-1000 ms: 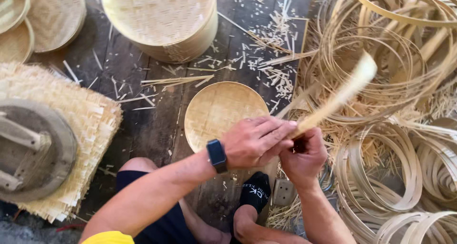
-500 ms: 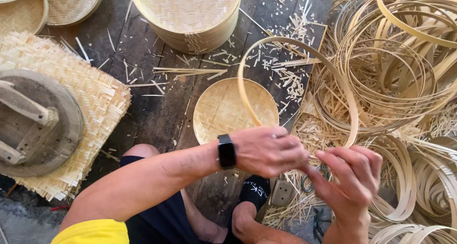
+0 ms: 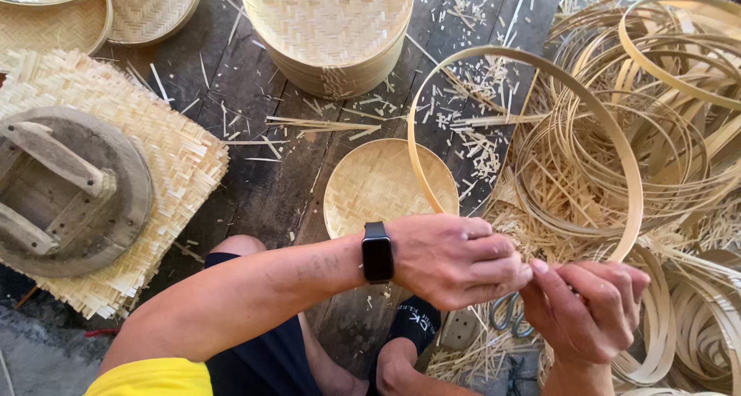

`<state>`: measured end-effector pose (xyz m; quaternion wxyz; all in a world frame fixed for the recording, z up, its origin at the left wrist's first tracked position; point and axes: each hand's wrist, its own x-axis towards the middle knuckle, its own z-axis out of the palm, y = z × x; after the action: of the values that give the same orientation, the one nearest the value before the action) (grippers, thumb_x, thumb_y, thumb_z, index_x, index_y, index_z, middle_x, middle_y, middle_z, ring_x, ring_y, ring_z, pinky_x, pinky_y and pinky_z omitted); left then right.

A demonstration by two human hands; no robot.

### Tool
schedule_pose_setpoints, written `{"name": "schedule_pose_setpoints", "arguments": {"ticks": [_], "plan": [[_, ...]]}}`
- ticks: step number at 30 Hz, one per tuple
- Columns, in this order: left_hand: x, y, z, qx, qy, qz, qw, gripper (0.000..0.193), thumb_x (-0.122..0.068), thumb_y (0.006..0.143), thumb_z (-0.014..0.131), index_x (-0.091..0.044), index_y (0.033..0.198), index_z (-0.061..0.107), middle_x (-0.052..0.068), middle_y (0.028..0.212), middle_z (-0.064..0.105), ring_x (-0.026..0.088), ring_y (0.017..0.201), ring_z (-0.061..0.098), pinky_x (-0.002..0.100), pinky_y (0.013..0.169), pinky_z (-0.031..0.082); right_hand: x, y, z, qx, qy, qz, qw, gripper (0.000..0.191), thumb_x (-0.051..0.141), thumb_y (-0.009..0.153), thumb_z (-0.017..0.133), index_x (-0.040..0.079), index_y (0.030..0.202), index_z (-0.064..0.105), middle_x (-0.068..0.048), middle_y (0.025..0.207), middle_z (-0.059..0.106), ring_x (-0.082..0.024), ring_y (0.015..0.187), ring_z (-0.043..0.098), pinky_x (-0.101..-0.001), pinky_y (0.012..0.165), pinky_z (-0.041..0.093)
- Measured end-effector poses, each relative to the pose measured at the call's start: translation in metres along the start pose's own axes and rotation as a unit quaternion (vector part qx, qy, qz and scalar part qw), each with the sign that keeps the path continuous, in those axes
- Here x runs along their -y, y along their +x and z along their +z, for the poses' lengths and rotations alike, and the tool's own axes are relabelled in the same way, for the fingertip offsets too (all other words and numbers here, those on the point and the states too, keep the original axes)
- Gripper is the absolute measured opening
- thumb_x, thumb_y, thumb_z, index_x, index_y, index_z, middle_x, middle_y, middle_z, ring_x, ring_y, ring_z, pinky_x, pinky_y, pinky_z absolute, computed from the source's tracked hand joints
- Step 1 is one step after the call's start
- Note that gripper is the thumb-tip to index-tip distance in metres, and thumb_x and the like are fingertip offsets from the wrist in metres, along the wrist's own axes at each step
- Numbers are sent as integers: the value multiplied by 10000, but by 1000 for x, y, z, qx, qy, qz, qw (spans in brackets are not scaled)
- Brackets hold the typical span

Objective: The person repeatedly places circular bamboo strips around the rim of woven bamboo trays, pressing them into place by hand. They handle multiple trays one at a time, stacking finished units to the side.

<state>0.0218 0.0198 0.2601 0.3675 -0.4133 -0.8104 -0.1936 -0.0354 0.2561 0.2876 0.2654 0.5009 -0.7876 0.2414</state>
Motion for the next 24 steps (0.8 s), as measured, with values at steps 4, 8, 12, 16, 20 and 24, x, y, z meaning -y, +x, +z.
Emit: {"name": "schedule_pose_setpoints", "arguments": {"ticks": [4,8,12,16,20,24], "plan": [[3,5,-3,22,77,66,995,210,-193,1018,642,-8,1105,691,57,1141,667,191,1064,630,306,889,525,-3,-5,4,-34,15,0,999,191,20,789,849,85,945,760,-22,857,629,-223,773,641,-410,743,464],[14,6,-10,67,49,116,990,256,-255,951,618,-28,1037,700,57,1014,683,195,970,669,310,789,532,3,-7,11,-21,45,23,998,175,38,857,877,95,984,771,-14,898,637,-209,781,635,-369,725,455],[-1,10,-16,64,-195,-210,956,353,-195,958,586,-32,1245,712,93,989,710,237,926,683,323,736,523,10,6,13,-59,44,9,997,212,140,790,890,77,920,734,-44,842,636,-246,753,626,-417,696,455],[-10,14,-8,-152,-487,-459,727,648,-565,1140,407,26,1233,656,41,1113,719,155,1045,717,277,879,567,5,35,22,-44,21,-56,997,209,193,858,921,109,999,790,-13,917,653,-207,820,641,-393,729,467],[39,-7,12,159,-503,-678,512,976,-858,856,182,-74,708,744,10,571,568,125,531,533,298,472,420,-9,59,58,34,72,-99,992,223,228,827,913,93,933,771,24,872,635,-165,760,584,-377,650,441],[55,-33,37,118,-477,-728,478,940,-907,792,168,-120,633,657,-4,560,551,91,485,477,289,415,345,-13,58,101,43,91,-92,991,235,175,780,896,81,852,693,-18,806,539,-188,730,529,-373,631,443]]}}
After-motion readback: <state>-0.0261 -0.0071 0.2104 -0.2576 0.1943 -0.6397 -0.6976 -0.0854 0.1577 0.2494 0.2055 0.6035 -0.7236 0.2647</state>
